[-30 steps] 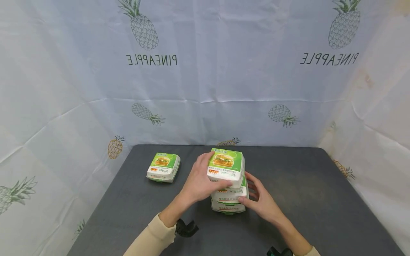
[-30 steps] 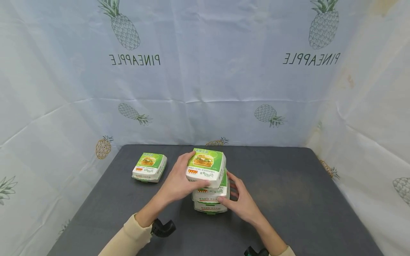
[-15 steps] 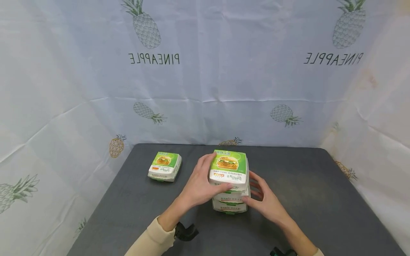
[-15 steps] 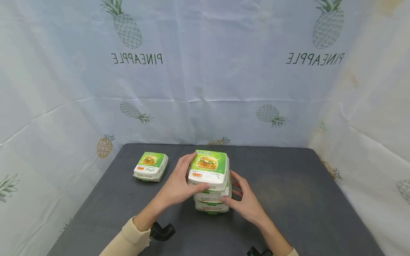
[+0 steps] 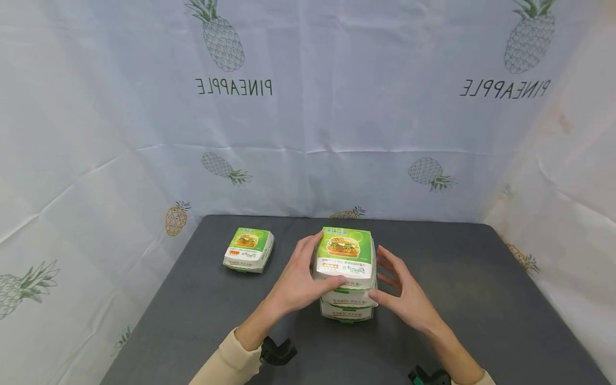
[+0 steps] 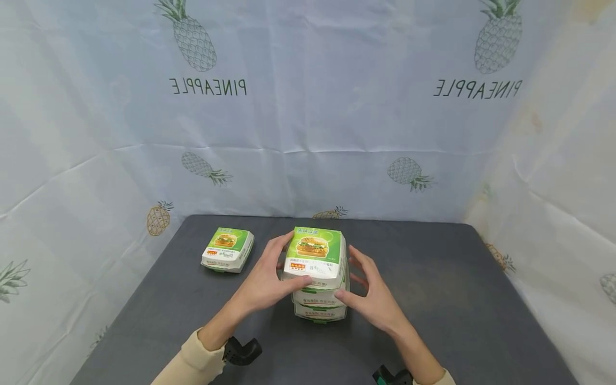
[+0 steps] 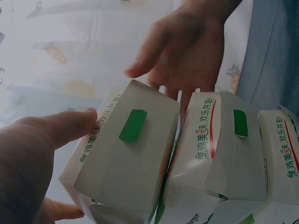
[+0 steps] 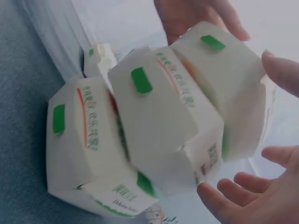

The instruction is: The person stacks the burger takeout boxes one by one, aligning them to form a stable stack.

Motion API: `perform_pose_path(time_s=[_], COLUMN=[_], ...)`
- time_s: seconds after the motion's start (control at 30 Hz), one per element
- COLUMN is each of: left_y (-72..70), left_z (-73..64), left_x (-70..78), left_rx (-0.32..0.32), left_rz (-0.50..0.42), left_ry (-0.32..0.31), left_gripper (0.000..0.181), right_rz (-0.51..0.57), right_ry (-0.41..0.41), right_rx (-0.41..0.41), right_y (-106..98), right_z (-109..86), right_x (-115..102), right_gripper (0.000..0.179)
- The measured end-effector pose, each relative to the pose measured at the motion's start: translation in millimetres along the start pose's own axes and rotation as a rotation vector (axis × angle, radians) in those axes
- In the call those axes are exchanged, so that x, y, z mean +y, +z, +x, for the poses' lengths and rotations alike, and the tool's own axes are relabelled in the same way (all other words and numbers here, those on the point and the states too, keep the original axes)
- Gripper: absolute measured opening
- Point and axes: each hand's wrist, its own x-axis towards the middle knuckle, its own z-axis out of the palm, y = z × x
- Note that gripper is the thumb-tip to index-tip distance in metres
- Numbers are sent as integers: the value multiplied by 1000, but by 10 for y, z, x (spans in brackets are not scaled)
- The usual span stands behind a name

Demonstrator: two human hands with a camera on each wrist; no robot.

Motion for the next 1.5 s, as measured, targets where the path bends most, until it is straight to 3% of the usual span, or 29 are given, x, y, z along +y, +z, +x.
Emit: perform_pose_path(time_s=[0.4,0.87,1.27,1.5], left_y=[67,111,82,-38], left_z=[10,7,-16,-38], left_x=[-11,-48,-52,-32], left_rx=[-40,-22,-26,-35], left_rz=[-58,-98,-126,-139], left_ry=[29,68,71,77], left_gripper=[99,94,92,87], right_rz=[41,104,96,92], right_ry=[-37,-42,-55,-42], right_rx=[6,47,56,69], right_y=[-26,11,31,21], right_z=[26,23,15,16], right_x=[-47,-21,-48,-75], right_gripper=[86,79,79,80])
